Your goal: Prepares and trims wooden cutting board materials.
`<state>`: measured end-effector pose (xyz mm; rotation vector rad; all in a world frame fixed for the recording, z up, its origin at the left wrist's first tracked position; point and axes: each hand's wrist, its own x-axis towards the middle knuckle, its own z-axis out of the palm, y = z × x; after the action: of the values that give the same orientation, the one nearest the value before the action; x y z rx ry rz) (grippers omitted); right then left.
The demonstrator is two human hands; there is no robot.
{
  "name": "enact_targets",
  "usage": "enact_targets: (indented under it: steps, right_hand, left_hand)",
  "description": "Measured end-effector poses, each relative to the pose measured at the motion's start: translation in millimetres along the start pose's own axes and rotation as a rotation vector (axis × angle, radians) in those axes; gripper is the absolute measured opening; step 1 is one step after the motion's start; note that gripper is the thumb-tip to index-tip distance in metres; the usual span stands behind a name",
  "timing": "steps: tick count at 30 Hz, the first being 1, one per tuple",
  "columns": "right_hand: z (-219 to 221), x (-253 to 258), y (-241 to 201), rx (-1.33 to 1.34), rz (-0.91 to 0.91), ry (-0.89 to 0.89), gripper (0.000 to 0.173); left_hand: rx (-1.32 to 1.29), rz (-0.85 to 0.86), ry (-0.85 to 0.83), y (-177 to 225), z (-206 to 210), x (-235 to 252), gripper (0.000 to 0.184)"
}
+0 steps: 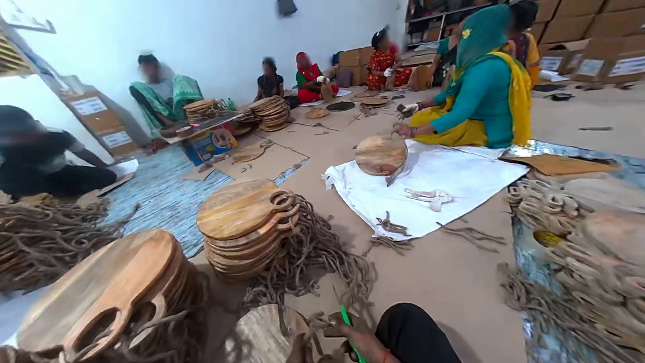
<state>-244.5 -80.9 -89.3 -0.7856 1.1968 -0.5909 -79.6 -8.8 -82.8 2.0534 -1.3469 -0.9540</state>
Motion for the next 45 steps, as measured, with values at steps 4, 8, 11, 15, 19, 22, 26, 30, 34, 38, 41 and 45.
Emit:
enact_targets:
  steps: [4,8,11,15,19,22,26,30,34,38,41,45]
  right_hand:
    - [-5,-8,-6,0.068,-0.039,0.098,0.029]
    - [-5,5,-2,0.18,0.075,0.101,0.026]
    - [-1,5,1,0.147,0.146,-0.067,0.035]
    - [8,3,3,0.108,0.286,-0.208,0.048]
    - [13,10,4,0.224,0.276,-0.126,0.036]
    - [8,18,-6,0.401,0.145,0.074,0.02]
    - [3,18,-13,0.528,0.035,0.079,0.017]
    - [5,14,-10,0.546,0.052,-0.086,0.031]
    - [8,12,-3,0.308,0.069,-0.081,0.016]
    - [16,8,1,0.25,0.054,-0.13,0.012]
    - [11,2,-6,0.367,0.088,-0.245,0.02]
    - [-2,2,-9,0.507,-0.004,-0.238,0.025]
  left_hand:
    - [-0.632,-0.155,0.21,-19,-11,17,0.032]
    - [-0.9,-0.111,0.178,1,-23,4,0.029]
    - [-0.824,0.014,0.055,5,-32,1,0.03]
    - [-0.725,0.124,-0.18,5,-30,-2,0.032]
    - [-0.713,0.15,-0.321,5,-31,-7,0.035]
    - [-0.594,0.109,-0.39,1,-40,-11,0.035]
    - [-0.293,0.026,-0.395,-20,-54,-13,0.043]
    - [-0.301,0.02,-0.38,-23,-48,-12,0.045]
    - [-0.22,0.027,-0.316,-18,-35,-10,0.043]
    - [0.197,0.064,-0.111,-9,-25,-15,0.049]
    - [0.217,0.154,-0.115,-3,-11,-12,0.052]
    - [-0.273,0.117,-0.143,-12,-7,-3,0.025]
